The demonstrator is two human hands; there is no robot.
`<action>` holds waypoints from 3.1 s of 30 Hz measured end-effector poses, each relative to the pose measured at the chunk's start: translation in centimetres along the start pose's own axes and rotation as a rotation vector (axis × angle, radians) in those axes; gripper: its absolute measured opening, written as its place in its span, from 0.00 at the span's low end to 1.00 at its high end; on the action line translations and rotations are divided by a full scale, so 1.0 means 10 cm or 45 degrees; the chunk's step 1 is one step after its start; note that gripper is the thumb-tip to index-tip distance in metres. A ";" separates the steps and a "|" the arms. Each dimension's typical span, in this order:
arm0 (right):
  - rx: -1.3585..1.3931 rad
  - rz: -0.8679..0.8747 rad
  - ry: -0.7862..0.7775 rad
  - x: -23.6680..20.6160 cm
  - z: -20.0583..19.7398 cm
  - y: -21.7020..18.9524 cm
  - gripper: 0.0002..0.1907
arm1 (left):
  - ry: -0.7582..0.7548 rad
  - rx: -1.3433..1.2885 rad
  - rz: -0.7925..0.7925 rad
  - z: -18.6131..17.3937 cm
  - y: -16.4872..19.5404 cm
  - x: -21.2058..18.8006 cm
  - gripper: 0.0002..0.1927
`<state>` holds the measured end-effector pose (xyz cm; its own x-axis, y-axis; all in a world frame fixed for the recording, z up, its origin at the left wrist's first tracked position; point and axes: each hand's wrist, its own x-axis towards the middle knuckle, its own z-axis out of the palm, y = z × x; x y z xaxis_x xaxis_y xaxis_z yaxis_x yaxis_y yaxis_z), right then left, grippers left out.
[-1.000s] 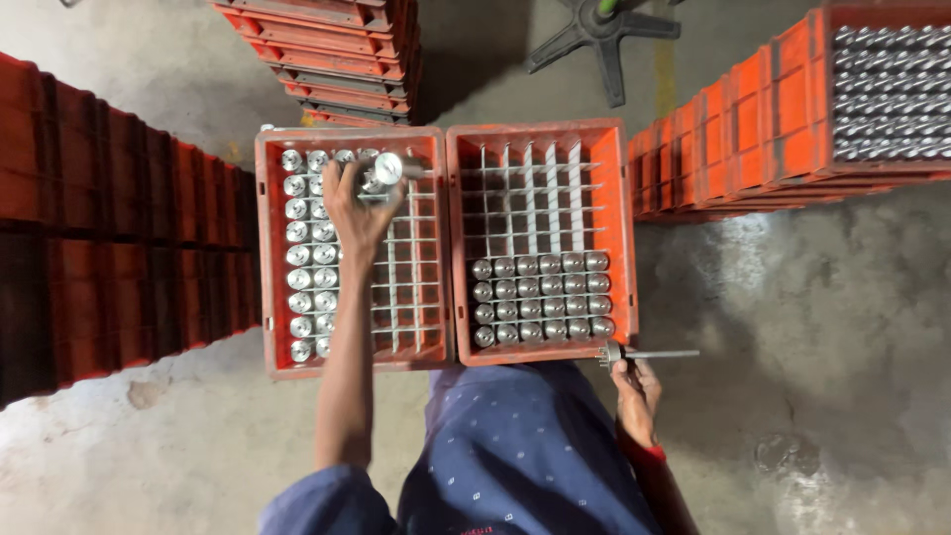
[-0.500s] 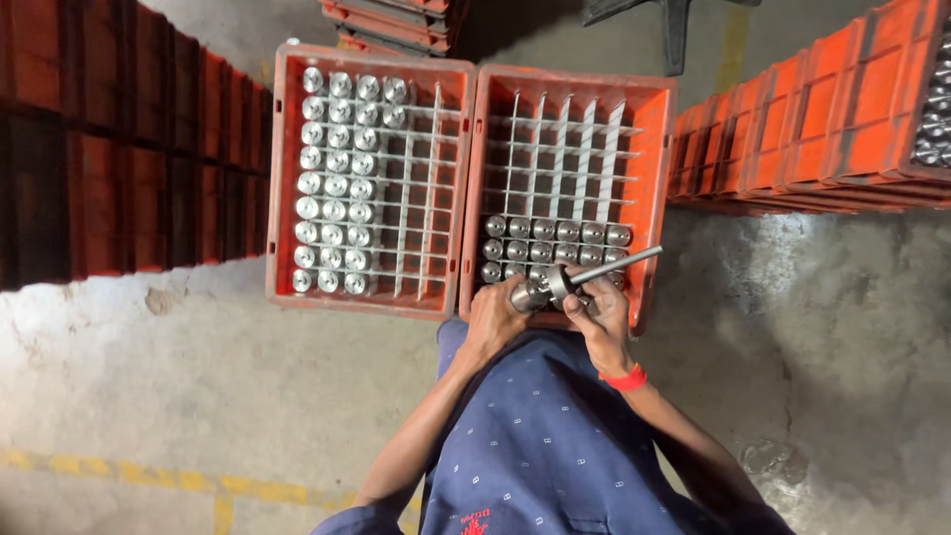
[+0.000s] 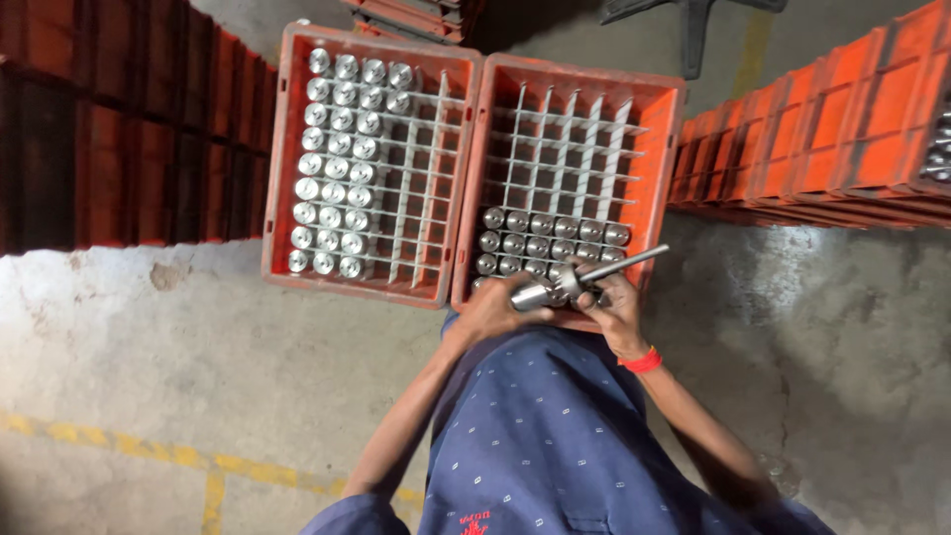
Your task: The person transfers small metal cylindrical parts from one orange crate to another using a metal rod tool. They repeatedly pick parts from a full crate and place them into an empty crate, organizing them in rows.
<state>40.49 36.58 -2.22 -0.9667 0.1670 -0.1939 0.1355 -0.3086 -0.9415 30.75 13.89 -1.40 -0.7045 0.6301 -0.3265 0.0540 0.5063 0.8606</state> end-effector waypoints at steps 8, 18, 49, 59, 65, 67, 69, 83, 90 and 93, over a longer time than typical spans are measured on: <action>0.163 -0.179 0.418 -0.06 -0.32 0.23 0.20 | 0.687 0.631 0.339 -0.34 -0.47 0.80 0.30; 0.018 -0.038 0.444 -0.30 0.05 0.34 0.21 | 0.764 0.553 0.402 -0.52 -0.82 0.84 0.29; -0.068 0.033 0.310 -0.08 0.49 0.15 0.25 | 0.443 -0.599 0.170 -0.15 -0.12 0.29 0.16; -0.151 -0.053 -0.017 -0.13 0.64 -0.18 0.26 | 0.228 -0.026 -0.029 0.11 0.09 -0.17 0.19; -0.180 -0.043 -0.110 -0.18 0.38 0.01 0.25 | -0.059 -0.046 -0.012 0.10 0.08 -0.13 0.23; -0.191 -0.049 -0.058 -0.14 0.24 0.08 0.23 | -0.129 -0.181 0.023 0.05 0.04 -0.06 0.27; -0.101 0.013 0.242 -0.09 0.11 0.15 0.21 | -0.025 0.028 0.044 -0.04 -0.04 0.10 0.34; 0.042 -0.089 0.551 -0.16 -0.02 0.37 0.19 | 0.589 0.547 0.603 -0.51 -0.50 1.17 0.28; -0.043 -0.062 0.626 -0.35 0.20 0.29 0.19 | 1.087 0.640 0.384 -1.93 -0.62 1.66 0.15; -0.018 -0.049 0.659 -0.46 0.25 0.37 0.21 | 1.188 0.856 0.269 -2.23 -0.67 1.84 0.20</action>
<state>44.88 32.37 -4.10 -0.7373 0.6207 -0.2665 0.1082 -0.2810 -0.9536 1.63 8.95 -4.47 -0.8680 0.2037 0.4529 0.3992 0.8287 0.3923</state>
